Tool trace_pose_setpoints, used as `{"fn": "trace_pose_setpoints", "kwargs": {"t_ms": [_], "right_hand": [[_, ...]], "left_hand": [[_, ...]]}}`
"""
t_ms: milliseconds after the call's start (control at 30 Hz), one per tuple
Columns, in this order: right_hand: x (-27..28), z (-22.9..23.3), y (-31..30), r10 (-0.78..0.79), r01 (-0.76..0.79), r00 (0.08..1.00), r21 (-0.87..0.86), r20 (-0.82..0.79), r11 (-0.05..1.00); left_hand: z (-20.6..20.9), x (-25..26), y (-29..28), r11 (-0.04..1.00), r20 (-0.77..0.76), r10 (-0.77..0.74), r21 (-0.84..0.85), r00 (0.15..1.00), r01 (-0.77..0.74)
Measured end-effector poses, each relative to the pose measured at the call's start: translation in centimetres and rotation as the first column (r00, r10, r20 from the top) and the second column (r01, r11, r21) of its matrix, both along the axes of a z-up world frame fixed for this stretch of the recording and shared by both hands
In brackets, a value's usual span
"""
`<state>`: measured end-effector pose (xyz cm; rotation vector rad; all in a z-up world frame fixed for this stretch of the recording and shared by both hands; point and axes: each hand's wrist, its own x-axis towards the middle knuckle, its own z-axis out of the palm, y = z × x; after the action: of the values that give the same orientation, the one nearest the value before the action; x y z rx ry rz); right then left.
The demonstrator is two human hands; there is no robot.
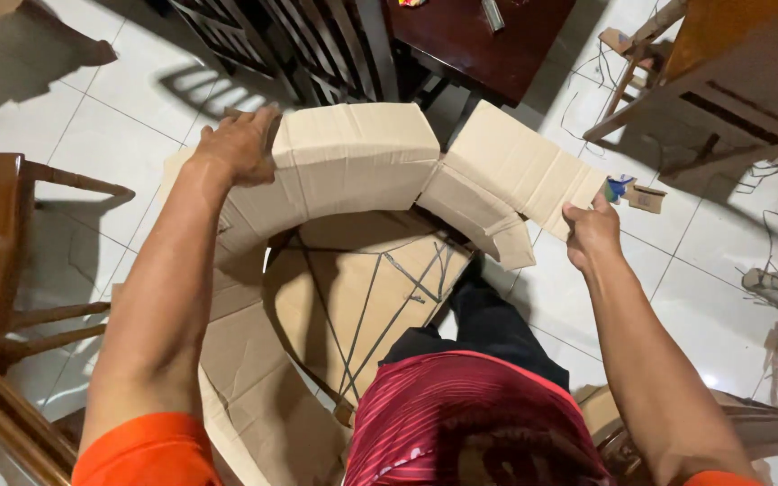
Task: Wrap a wooden chair with cardboard and secure it with plastic straps for shipping.
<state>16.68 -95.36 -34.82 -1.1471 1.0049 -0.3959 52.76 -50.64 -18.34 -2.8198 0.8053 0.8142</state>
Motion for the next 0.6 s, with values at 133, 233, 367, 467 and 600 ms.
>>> {"fn": "trace_pose_setpoints", "kwargs": {"t_ms": [133, 233, 367, 467, 600], "right_hand": [[1.7, -2.8, -2.0, 0.031, -0.031, 0.997, -0.012, -0.071, 0.999], [2.8, -4.7, -3.7, 0.007, -0.007, 0.997, 0.003, -0.081, 1.000], [4.1, -5.4, -4.3, -0.011, 0.015, 0.994, 0.044, -0.107, 0.999], [5.6, -5.3, -3.5, 0.017, -0.019, 0.984, -0.011, -0.178, 1.000], [5.8, -6.2, -5.0, 0.082, -0.110, 0.948, -0.076, -0.308, 0.991]], "left_hand": [[-4.0, 2.3, -0.9, 1.000, 0.005, 0.004, 0.015, 1.000, -0.005], [-5.8, 3.1, -1.6, 0.999, -0.010, 0.035, -0.020, 0.999, -0.035], [-6.1, 3.1, -3.3, 0.996, -0.083, 0.086, -0.031, 0.993, -0.089], [-9.4, 4.2, -2.8, 0.992, -0.079, 0.115, -0.041, 0.990, -0.118], [-15.7, 4.2, -2.7, 0.992, -0.090, 0.122, -0.006, 0.988, -0.123]]}}
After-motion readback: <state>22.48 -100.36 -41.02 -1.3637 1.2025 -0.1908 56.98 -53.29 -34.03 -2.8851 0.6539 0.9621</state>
